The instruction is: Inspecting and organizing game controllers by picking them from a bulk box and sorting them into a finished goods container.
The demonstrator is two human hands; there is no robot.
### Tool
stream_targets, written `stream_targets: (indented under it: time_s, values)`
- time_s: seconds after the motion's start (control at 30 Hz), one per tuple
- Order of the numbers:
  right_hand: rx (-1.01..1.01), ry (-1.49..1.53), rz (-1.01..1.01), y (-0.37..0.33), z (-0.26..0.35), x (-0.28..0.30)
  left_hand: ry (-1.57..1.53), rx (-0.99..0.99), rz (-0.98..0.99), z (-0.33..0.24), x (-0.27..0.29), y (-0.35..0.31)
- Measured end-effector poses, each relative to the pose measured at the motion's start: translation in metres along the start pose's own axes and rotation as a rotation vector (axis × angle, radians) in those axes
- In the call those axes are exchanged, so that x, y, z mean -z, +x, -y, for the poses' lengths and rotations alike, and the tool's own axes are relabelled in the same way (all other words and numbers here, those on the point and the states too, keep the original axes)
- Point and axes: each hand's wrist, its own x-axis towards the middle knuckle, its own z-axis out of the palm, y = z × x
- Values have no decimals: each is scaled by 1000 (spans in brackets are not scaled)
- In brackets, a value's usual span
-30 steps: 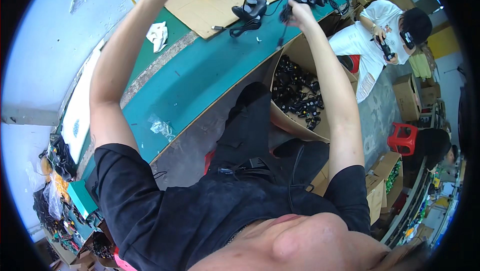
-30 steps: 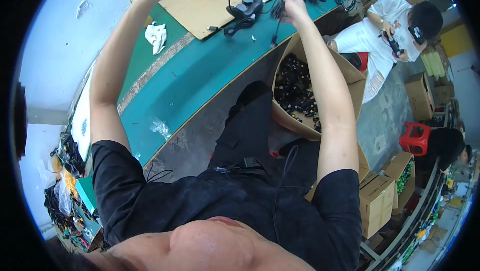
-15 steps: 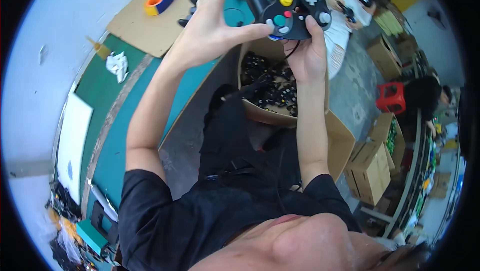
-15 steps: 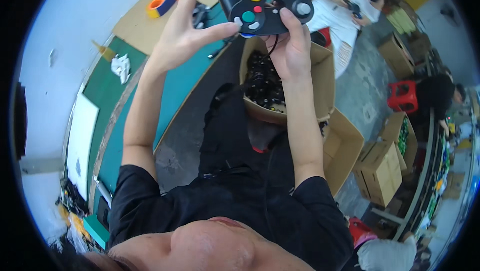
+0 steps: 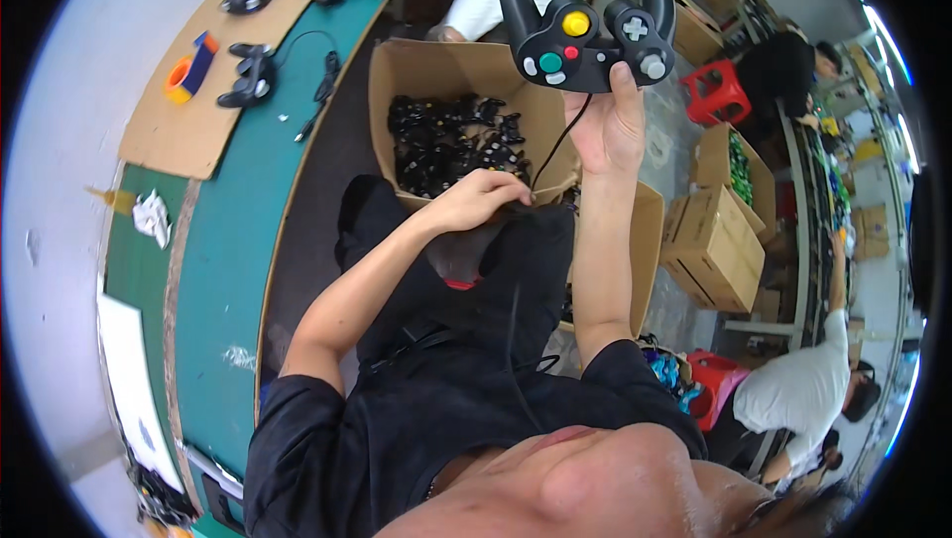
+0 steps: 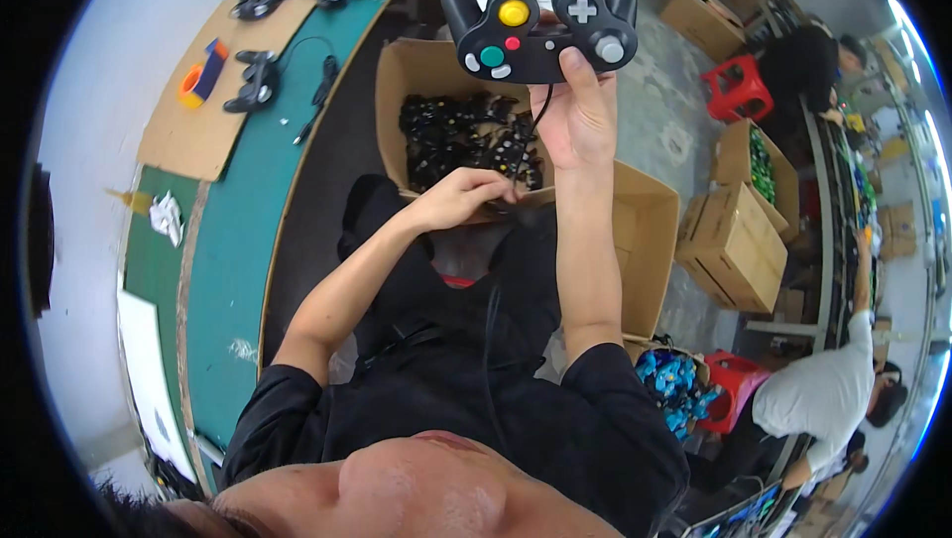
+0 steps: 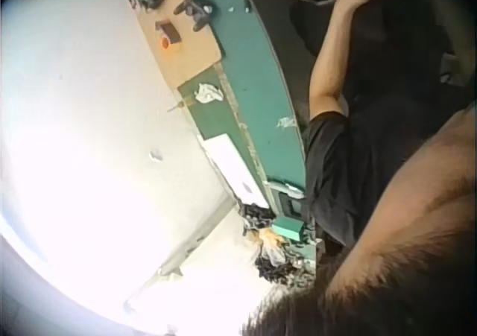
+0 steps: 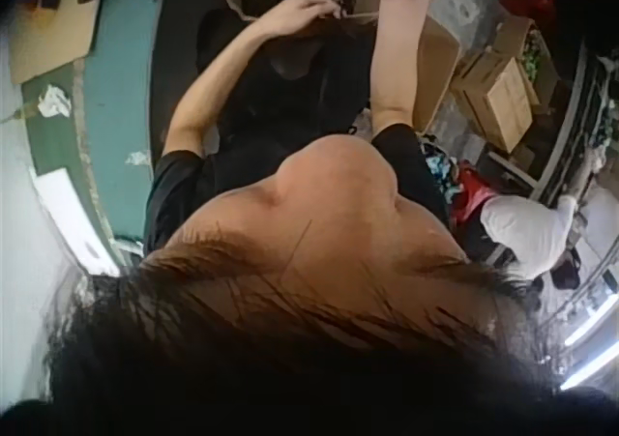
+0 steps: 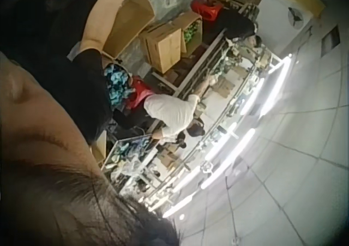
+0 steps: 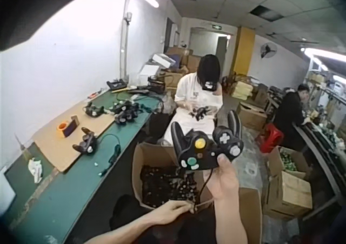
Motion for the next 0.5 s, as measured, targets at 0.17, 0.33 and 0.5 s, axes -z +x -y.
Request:
stream_targets:
  time_s: [0.17,0.33,0.5]
  values:
    - [97,-36,-7,-14,26,28,-536,203,5,-3,0,-16]
    - [183,-165,-71,-14,28,50,-768,217,24,-1,6,-34]
    - [183,-197,-119,-12,17,51,-729,190,82,9,25,-45]
